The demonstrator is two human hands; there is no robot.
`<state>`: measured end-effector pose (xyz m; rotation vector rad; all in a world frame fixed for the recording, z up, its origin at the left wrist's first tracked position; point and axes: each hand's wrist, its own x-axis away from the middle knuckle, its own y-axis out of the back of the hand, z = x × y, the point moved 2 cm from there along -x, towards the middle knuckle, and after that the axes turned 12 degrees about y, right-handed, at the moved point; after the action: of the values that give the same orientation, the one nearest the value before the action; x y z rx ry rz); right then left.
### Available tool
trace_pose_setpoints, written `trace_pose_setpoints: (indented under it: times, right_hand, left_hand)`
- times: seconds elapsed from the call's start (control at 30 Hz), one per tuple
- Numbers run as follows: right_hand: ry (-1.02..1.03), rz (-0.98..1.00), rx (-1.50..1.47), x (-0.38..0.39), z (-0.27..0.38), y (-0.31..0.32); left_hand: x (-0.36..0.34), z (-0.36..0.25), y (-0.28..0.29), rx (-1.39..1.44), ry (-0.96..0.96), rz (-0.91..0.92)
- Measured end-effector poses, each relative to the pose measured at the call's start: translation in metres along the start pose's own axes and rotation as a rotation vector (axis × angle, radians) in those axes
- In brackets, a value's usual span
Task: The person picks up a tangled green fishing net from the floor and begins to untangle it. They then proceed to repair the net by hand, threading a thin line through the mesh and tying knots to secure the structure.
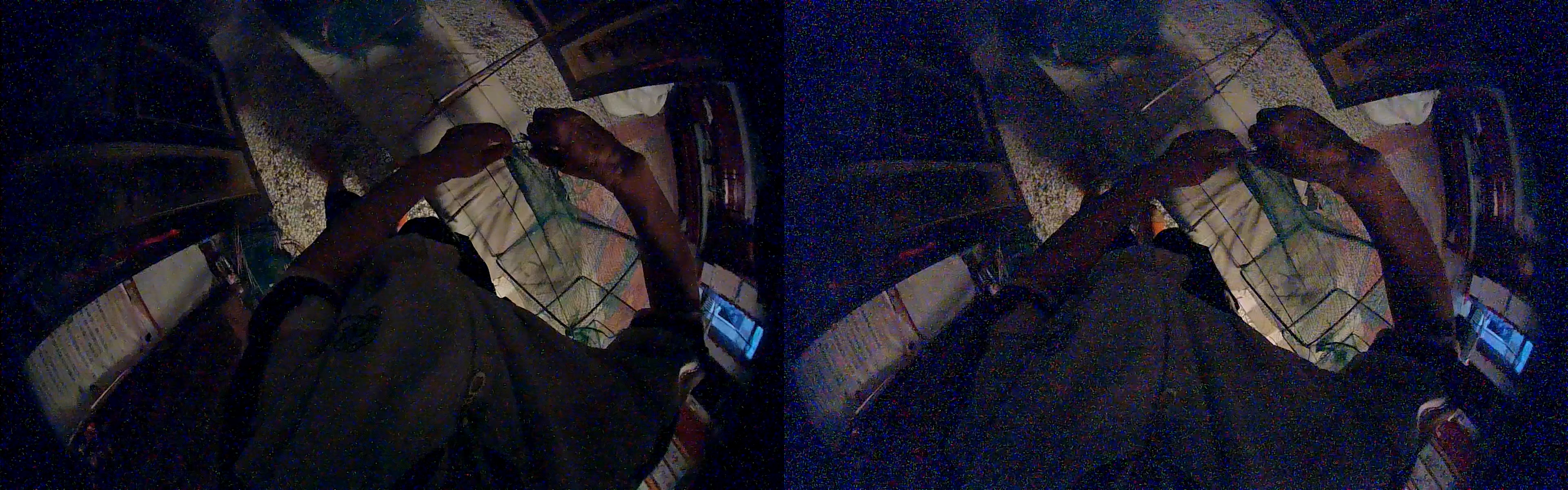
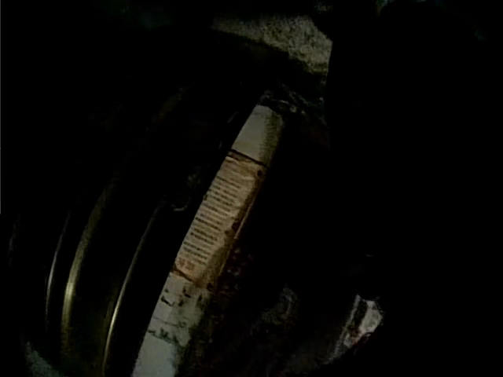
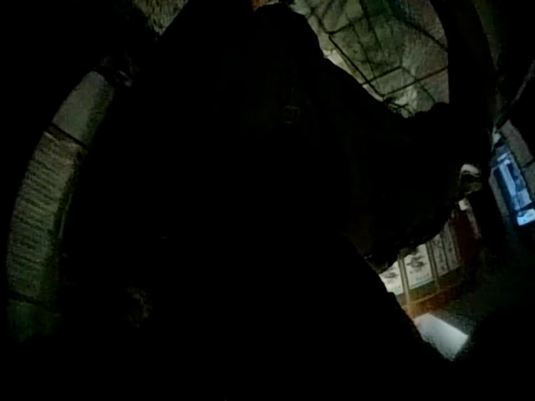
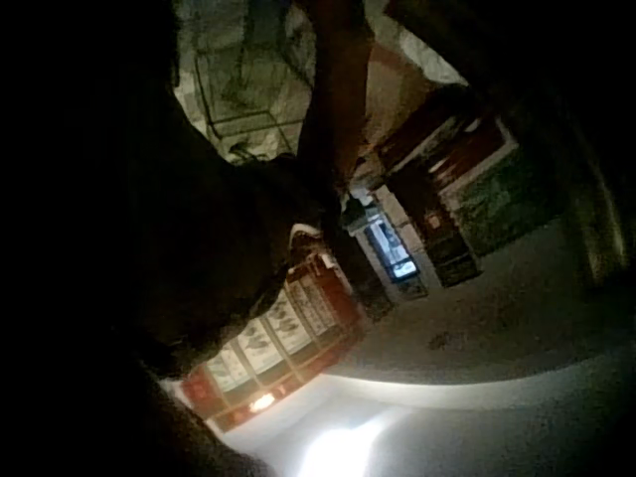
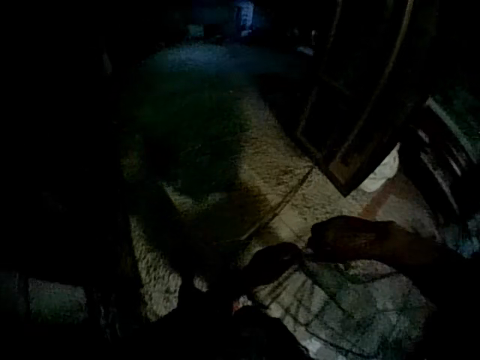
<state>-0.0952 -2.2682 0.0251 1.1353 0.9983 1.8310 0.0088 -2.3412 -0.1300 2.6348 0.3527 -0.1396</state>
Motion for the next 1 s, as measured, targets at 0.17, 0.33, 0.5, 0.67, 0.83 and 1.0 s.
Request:
trace_pose_setpoints:
  times: [0.17, 0.33, 0.5, 0.67, 0.83, 1.0]
  right_hand:
    - [0.019, -0.025, 0.039, 0.005, -0.008, -0.008]
    - [-0.008, -0.118, -0.043, 0.010, -0.016, -0.014]
    - [0.025, -0.110, -0.089, 0.004, -0.015, -0.009]
    - [0.054, -0.133, 0.017, 0.003, -0.011, -0.008]
    - [0.054, -0.103, 0.005, 0.002, -0.010, -0.009]
    - [-0.059, -0.024, -0.155, -0.004, 0.005, 0.002]
  left_hand:
    - [-0.003, 0.006, -0.006, 0.076, 0.071, -0.062]
    - [-0.007, 0.003, -0.003, 0.055, 0.068, -0.028]
    - [-0.009, 0.010, -0.002, 0.032, 0.080, 0.046]
    - [-0.004, 0.004, 0.005, 0.074, 0.110, 0.054]
    - [-0.006, 0.003, 0.005, 0.154, 0.110, 0.133]
    - [0.002, 0.005, 0.006, 0.700, 0.178, 0.361]
